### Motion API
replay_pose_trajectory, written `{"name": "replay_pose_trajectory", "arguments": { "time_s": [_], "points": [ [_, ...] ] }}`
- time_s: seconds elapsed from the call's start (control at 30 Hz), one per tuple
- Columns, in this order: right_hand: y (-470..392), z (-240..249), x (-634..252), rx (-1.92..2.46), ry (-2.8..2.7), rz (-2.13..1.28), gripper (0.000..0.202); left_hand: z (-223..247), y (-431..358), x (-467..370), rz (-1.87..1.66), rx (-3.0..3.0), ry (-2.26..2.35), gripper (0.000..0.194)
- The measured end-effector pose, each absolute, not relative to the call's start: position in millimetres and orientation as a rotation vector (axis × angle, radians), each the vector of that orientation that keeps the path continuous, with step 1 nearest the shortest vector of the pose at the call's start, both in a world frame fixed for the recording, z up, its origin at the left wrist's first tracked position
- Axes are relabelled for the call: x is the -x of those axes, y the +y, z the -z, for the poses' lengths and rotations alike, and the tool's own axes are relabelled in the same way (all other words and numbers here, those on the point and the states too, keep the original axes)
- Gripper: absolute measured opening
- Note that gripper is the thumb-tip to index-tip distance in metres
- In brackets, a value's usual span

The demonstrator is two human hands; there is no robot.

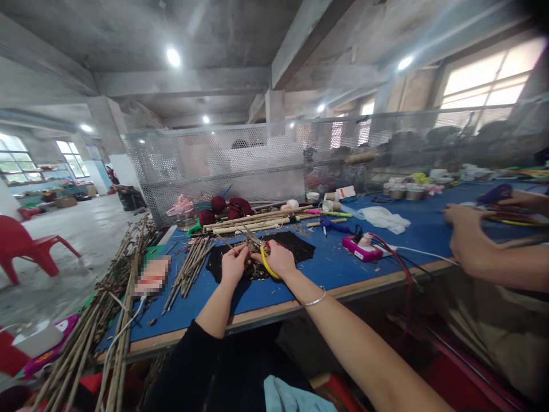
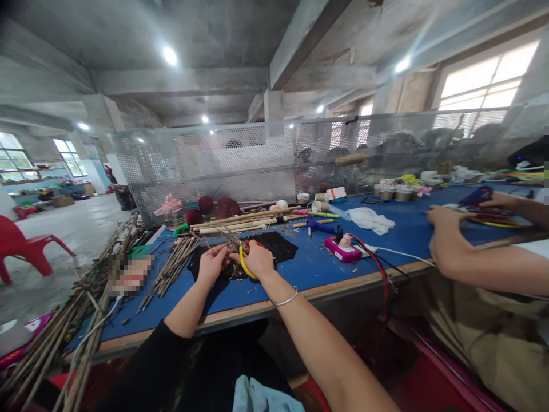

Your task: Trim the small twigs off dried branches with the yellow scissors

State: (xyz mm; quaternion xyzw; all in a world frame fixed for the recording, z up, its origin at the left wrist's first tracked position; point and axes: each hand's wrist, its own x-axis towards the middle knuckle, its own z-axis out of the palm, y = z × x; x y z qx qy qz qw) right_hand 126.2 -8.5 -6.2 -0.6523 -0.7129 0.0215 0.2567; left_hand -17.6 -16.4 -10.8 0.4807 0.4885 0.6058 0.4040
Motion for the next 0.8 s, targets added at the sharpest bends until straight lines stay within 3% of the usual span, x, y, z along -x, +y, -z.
{"name": "replay_pose_trajectory", "arguments": {
  "time_s": [0.27,0.8],
  "points": [
    [-8,7,-126,1.551,-1.996,0.05,0.06,11,-17,20,-1.514,-1.333,1.291,0.036],
    [-18,-4,-123,1.701,-2.022,-0.127,0.058,3,-25,16,-1.479,-1.529,1.37,0.031]
  ]
}}
